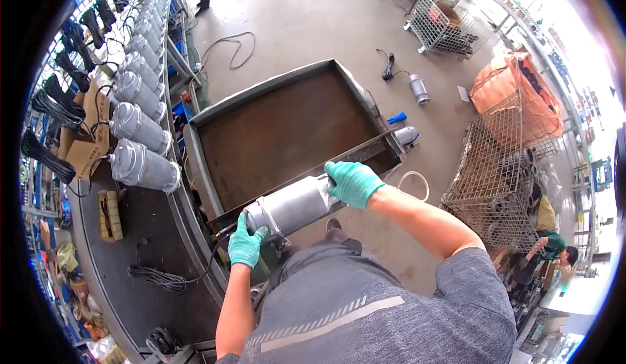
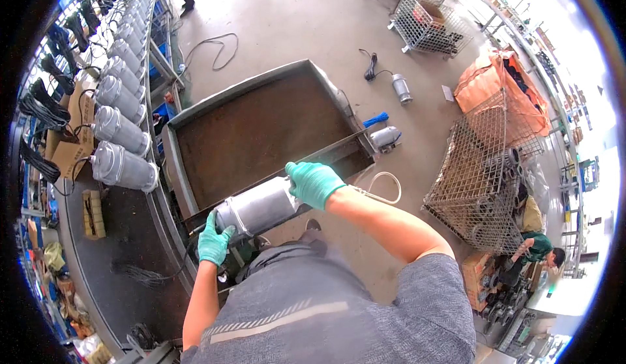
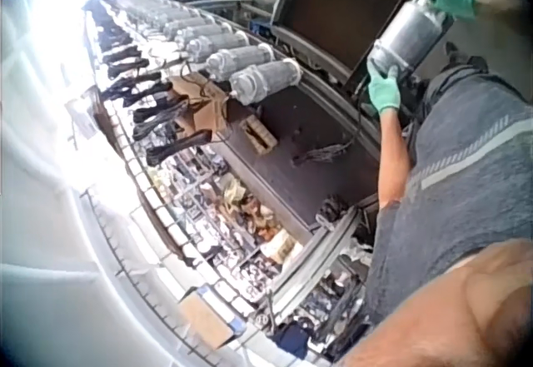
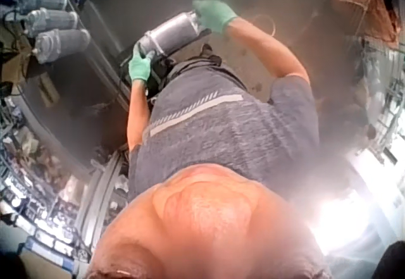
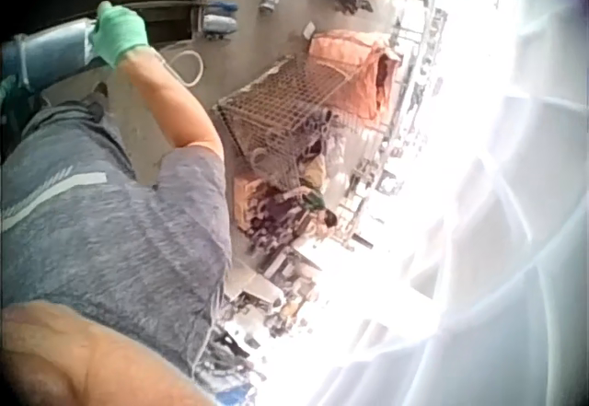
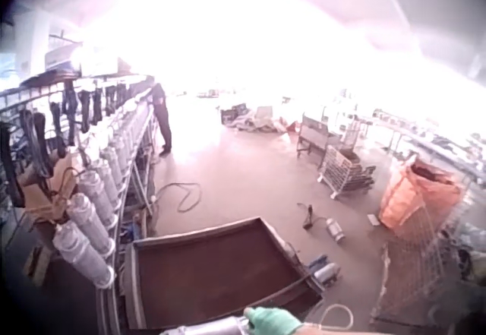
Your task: The person places a cylindrical metal component into a testing tank filled with liquid, uses a tool to secure and submerge it, removes it, and then places it onto a conveyor line alongside other components.
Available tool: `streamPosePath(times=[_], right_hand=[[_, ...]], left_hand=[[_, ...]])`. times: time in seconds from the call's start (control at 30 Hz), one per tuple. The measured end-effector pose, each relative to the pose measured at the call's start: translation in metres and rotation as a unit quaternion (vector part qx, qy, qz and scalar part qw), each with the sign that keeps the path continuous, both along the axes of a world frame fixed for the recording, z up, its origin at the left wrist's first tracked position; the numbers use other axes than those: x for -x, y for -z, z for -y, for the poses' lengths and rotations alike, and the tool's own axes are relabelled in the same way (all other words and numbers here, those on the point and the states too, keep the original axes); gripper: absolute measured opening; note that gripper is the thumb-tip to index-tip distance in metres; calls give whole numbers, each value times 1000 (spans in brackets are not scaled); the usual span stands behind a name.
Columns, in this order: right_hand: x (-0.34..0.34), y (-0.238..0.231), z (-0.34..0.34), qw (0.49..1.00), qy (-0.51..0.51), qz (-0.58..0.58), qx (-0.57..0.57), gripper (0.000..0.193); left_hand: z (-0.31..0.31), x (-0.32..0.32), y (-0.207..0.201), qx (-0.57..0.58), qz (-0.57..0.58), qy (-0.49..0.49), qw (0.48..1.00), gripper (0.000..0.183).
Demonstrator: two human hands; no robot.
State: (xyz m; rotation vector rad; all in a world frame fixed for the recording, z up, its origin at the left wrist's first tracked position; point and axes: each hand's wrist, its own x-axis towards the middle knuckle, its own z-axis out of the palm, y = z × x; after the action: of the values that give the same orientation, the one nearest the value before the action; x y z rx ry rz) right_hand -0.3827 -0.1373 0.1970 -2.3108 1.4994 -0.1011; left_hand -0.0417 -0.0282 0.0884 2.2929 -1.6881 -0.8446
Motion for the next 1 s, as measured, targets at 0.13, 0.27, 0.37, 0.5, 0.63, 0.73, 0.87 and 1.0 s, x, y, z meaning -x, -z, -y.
streamPosePath(times=[0.13, 0.27, 0.37, 0.5, 0.63, 0.73, 0.87, 1.0], right_hand=[[-4, -1, 4, 1000, -10, -28, -3, 24], [-7, -4, 6, 999, -18, -40, -14, 27], [-8, -2, 8, 998, -11, -55, -16, 29], [-8, 0, 9, 999, -8, -48, -10, 31], [-9, 1, 13, 998, -3, -55, -21, 31], [-9, 3, 13, 999, -1, -50, -13, 31], [-9, 2, 12, 999, 5, -41, -7, 31], [-11, 0, 10, 999, 6, -48, -11, 31]], left_hand=[[3, -1, 5, 17, -37, -3, 999, 86], [3, -3, 5, 52, -92, -11, 994, 86], [8, 0, -1, 33, -110, -24, 993, 87], [12, 0, -8, 30, -145, -35, 988, 84], [14, -2, -3, 30, -157, -37, 987, 83], [12, -4, 2, 40, -158, -36, 986, 83], [14, -1, -7, 38, -147, -34, 988, 82], [13, -2, -6, 38, -135, -29, 990, 80]])
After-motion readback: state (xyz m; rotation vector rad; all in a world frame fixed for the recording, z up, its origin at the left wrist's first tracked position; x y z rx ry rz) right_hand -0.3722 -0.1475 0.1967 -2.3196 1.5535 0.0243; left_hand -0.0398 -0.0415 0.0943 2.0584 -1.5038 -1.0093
